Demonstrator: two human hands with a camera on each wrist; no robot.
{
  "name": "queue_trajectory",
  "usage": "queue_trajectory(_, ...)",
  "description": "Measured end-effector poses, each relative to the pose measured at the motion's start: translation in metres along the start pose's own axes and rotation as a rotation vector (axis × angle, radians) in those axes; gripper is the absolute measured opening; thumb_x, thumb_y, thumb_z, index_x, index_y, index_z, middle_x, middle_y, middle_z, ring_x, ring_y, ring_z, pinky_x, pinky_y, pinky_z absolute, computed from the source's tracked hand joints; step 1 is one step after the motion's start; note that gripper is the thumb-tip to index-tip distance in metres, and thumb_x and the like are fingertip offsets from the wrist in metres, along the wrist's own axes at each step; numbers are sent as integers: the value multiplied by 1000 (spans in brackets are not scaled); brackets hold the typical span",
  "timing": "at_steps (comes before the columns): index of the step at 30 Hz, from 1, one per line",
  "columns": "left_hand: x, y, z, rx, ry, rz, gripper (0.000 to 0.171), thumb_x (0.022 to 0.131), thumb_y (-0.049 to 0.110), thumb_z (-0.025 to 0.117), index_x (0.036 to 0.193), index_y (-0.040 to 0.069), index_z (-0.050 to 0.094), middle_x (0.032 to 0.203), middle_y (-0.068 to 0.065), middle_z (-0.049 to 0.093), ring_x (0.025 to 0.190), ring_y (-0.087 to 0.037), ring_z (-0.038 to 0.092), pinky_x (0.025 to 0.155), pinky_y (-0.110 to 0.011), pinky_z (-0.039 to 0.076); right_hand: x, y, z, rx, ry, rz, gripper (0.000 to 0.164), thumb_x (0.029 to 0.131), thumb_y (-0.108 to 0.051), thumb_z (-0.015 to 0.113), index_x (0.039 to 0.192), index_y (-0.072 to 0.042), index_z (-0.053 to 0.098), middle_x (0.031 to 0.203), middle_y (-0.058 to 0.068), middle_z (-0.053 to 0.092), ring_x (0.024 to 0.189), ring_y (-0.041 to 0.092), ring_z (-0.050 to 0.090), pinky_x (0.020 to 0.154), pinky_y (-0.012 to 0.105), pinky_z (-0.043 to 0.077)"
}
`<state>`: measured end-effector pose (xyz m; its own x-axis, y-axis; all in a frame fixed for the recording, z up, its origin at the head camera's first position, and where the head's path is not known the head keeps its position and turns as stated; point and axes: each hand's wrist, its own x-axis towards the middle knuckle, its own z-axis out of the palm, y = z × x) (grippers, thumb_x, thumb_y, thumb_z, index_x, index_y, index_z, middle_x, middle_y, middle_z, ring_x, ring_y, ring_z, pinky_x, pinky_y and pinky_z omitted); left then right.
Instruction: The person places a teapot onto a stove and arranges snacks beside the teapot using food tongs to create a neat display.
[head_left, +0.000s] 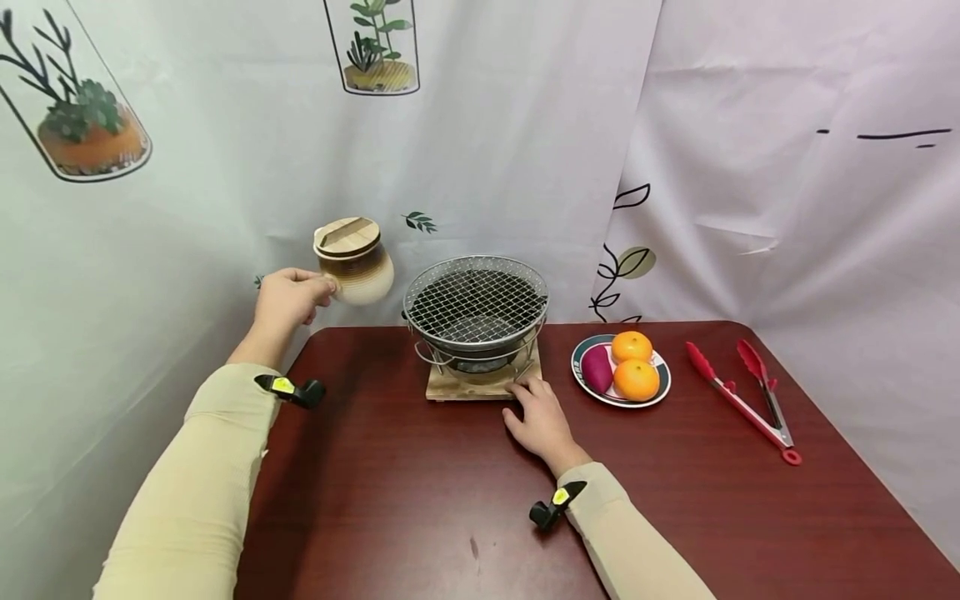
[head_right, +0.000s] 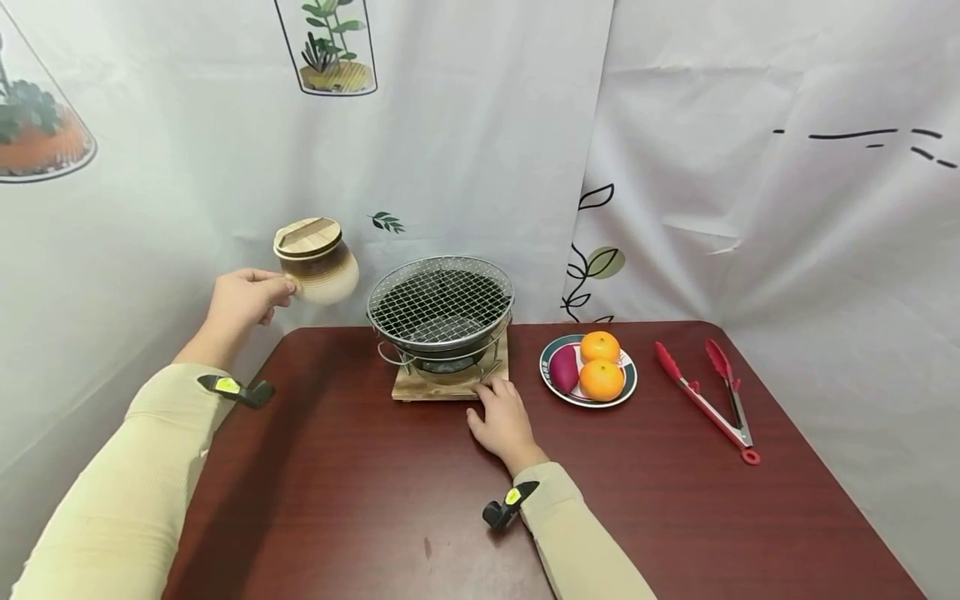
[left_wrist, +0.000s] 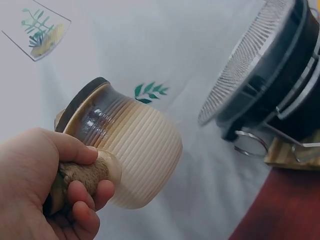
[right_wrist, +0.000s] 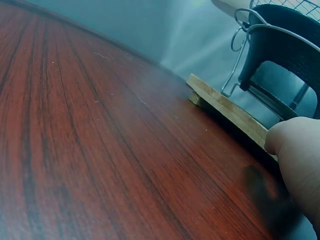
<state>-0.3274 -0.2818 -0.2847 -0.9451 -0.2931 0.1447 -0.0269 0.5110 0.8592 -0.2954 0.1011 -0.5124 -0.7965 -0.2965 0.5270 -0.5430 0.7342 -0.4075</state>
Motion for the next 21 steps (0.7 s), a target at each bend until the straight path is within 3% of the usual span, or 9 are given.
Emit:
queue_trajectory(8, 10, 26, 10, -31, 0, 24, 29, 88, 27, 74, 108, 9, 63, 66, 9, 67, 51, -8, 53, 50, -25, 46, 0, 2, 0, 9, -4, 3, 39, 86, -21, 73, 122, -4, 70, 120, 12, 59, 114, 34, 54, 99, 49, 45)
queue_trajectory(16, 19, 41, 33, -127, 5, 44, 25, 88, 24, 75, 103, 11, 60, 64, 7, 66, 47, -5, 50, 46, -23, 45, 0, 5, 4, -4, 6, 4, 38, 86, -20, 72, 121, -5, 71, 120, 12, 59, 114, 34, 54, 100, 49, 45)
queue_trajectory(21, 21, 47, 49, -140, 8, 60, 24, 88, 23, 75, 102, 11, 60, 65, 6, 67, 48, -5, 50, 46, -23, 44, 1, 3, 3, -17, 6, 3, 38, 86, -21, 72, 121, -6, 71, 120, 12, 60, 116, 33, 54, 100, 48, 45)
